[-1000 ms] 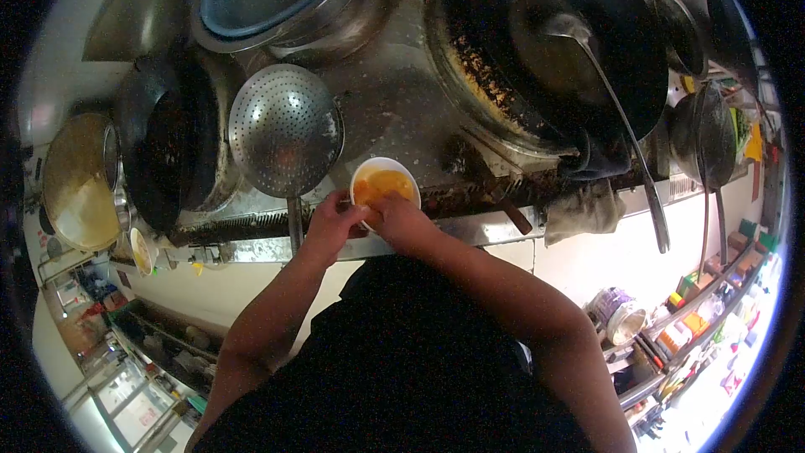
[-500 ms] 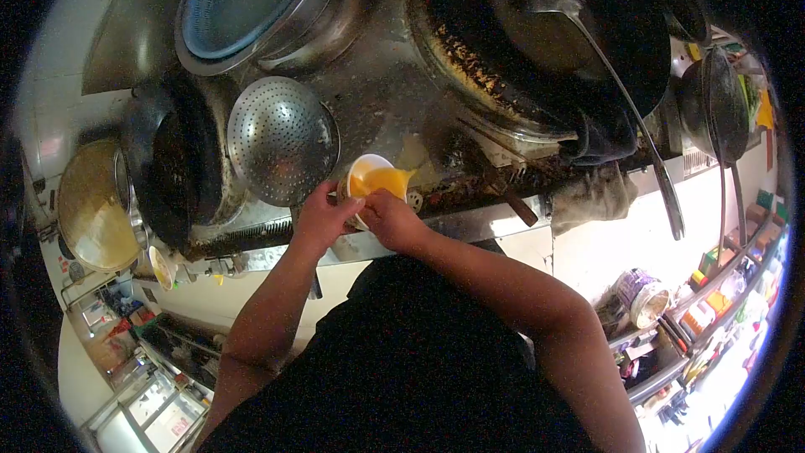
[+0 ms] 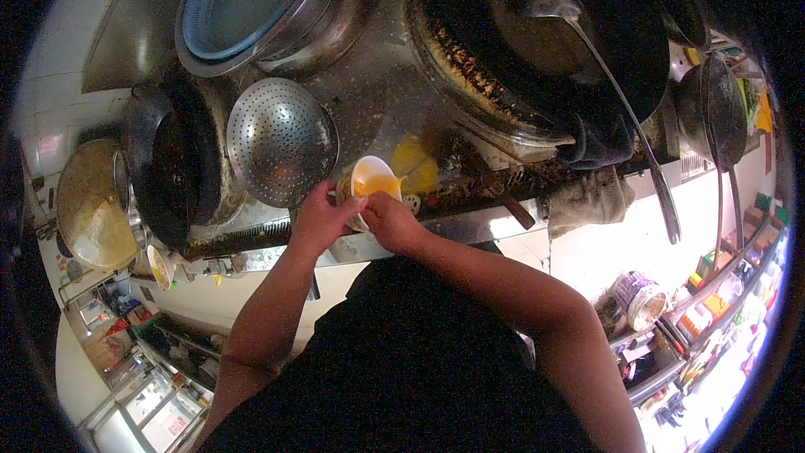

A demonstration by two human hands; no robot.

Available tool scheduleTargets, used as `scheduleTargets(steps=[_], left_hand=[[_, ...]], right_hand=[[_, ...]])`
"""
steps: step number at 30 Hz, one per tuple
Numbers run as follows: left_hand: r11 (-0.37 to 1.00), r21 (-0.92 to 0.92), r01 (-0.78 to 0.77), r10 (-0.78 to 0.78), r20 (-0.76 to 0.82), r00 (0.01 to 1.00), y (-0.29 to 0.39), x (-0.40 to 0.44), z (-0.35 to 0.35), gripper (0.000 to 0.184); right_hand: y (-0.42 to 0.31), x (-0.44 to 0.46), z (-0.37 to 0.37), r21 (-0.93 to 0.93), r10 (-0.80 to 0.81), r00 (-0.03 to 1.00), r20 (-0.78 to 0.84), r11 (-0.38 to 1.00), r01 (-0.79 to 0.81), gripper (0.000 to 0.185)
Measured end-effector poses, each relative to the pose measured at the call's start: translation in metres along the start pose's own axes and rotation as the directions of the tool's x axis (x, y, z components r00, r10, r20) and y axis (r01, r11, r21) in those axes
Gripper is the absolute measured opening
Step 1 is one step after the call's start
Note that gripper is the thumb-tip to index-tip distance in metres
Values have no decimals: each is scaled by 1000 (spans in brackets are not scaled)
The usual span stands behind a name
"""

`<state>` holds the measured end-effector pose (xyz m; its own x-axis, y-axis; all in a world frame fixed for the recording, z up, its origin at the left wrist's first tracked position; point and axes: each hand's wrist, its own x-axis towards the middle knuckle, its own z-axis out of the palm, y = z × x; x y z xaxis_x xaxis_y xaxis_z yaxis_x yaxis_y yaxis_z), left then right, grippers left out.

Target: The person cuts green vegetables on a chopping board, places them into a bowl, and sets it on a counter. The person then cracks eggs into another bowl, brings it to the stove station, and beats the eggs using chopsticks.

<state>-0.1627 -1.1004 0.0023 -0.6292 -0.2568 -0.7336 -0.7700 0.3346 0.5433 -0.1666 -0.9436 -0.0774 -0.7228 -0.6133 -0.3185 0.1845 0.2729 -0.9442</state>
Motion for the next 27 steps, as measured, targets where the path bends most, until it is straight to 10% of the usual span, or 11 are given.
scheduleTargets(steps=[13, 15, 18, 20, 27], left_hand=[[946, 322, -37, 67, -82, 994, 11, -1, -8, 63], [951, 303, -56, 77, -56, 995, -4, 4, -10, 59], [966, -258, -33, 63, 110, 992, -31, 7, -6, 50], [684, -721, 115, -12, 146, 989, -38, -1, 3, 39], [386, -904, 181, 120, 244, 962, -79, 2, 30, 43]], right_hand=[[-8, 2, 2, 149, 67, 998, -3, 987, -66, 20], [-16, 3, -2, -195, -106, 994, 13, 975, 106, 21], [-33, -1, -6, -399, -104, 993, 63, 909, 121, 22], [-44, -8, -12, -559, -233, 964, 125, 786, 263, 23], [-112, -43, -33, -784, -201, 957, 211, 550, 289, 32]])
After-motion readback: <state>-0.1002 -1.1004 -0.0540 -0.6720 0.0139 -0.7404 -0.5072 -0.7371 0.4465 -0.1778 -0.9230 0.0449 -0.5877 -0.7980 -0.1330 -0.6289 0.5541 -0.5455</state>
